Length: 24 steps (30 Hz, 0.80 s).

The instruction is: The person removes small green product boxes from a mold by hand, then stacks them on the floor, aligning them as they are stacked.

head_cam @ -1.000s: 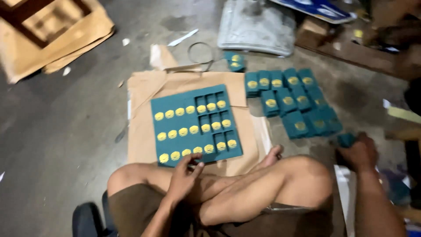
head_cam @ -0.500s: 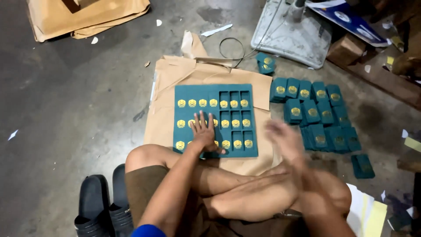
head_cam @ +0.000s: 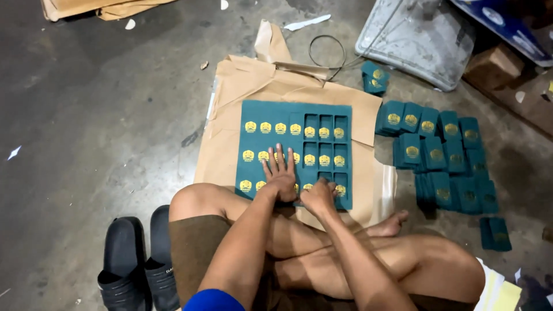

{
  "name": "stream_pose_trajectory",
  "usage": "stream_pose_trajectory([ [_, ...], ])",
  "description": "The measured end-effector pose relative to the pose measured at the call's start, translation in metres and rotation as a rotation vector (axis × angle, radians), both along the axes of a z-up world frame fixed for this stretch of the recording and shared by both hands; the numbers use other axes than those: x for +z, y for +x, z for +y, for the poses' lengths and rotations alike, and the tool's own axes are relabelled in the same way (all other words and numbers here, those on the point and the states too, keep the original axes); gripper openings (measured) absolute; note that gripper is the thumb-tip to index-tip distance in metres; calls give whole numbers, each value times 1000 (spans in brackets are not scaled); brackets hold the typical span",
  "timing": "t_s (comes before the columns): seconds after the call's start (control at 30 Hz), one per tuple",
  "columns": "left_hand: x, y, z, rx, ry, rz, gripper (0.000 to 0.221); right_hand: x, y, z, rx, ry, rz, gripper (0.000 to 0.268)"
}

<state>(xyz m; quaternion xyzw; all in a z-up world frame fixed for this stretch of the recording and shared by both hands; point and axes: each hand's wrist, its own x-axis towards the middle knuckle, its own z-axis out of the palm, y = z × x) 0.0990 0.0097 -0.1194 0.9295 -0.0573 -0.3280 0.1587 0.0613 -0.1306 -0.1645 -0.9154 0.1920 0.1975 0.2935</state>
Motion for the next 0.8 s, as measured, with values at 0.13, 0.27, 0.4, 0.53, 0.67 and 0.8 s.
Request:
stream_pose_trajectory([
  [0.13, 12, 1, -2, -10, 10, 15, 150, -3, 1, 4, -48, 24, -23, 69],
  [0.27, 26, -1, -3, 1, 43, 74, 157, 2, 11, 9, -218, 176, 56, 56],
  [0.4, 20, 2, -1, -8, 50, 66, 161, 5, 13, 15, -300, 125, 83, 64],
  [0.53, 29, 2, -4, -6, 45, 74, 161, 12, 14, 13, -381, 218, -28, 60],
  [0.67, 19, 2, -3, 9, 34, 57, 162, 8, 19, 11, -317, 205, 88, 62],
  [0.8, 16, -1, -3, 6, 18, 44, 164, -2, 24, 14, -238, 70, 141, 61],
])
